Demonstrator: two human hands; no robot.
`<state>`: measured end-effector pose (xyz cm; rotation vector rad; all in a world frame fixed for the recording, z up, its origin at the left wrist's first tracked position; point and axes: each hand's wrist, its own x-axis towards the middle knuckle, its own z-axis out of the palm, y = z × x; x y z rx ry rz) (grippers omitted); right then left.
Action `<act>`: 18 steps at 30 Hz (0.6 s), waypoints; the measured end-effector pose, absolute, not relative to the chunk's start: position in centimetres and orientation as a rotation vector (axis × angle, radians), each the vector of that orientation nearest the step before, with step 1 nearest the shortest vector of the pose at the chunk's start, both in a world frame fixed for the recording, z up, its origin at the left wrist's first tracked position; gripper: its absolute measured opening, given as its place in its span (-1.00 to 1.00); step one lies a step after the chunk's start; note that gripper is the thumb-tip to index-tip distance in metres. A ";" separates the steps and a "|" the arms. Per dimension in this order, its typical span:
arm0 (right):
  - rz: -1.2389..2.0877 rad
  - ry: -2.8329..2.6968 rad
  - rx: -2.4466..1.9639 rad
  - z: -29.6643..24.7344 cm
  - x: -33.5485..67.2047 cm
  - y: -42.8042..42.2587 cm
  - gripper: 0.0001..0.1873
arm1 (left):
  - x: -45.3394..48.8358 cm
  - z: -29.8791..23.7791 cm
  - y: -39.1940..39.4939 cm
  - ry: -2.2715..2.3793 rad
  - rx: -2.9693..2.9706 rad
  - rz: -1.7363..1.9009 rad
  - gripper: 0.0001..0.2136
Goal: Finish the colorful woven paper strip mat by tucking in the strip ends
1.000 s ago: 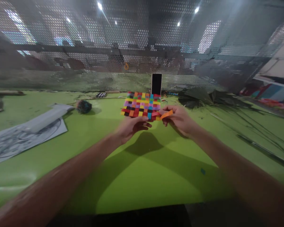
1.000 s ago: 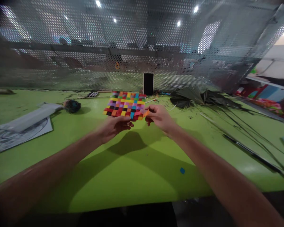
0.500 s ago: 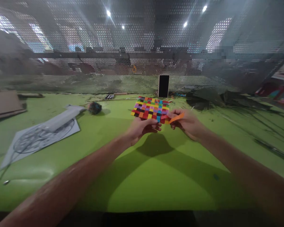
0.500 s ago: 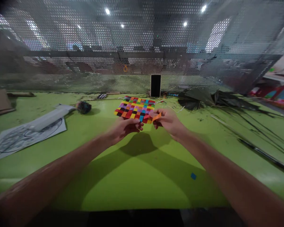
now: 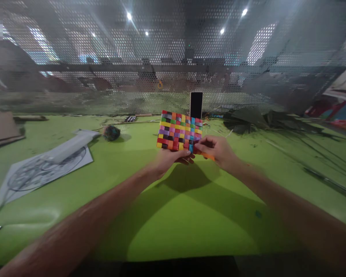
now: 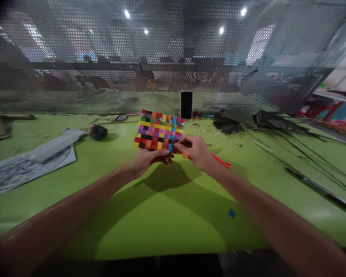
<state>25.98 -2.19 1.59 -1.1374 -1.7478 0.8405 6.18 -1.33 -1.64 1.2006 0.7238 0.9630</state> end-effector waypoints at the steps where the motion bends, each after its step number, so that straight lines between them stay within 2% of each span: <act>1: 0.849 -1.745 -1.133 1.7 26.0 -2.2 -0.75 | 6.0 -1.7 -1.2 0.729 1.212 0.961 -0.87; 4: 0.921 -1.687 -1.103 1.9 26.1 -2.2 -0.78 | 5.6 -1.6 -0.9 0.761 1.197 0.983 -0.87; 11: 1.160 -1.602 -1.099 2.4 26.6 -2.1 -0.61 | 4.6 -1.3 -0.2 0.735 1.142 0.986 -0.89; 18: 1.343 -1.589 -1.081 1.4 26.8 -1.4 -0.66 | 4.4 -1.1 -0.3 0.695 1.196 0.906 -0.87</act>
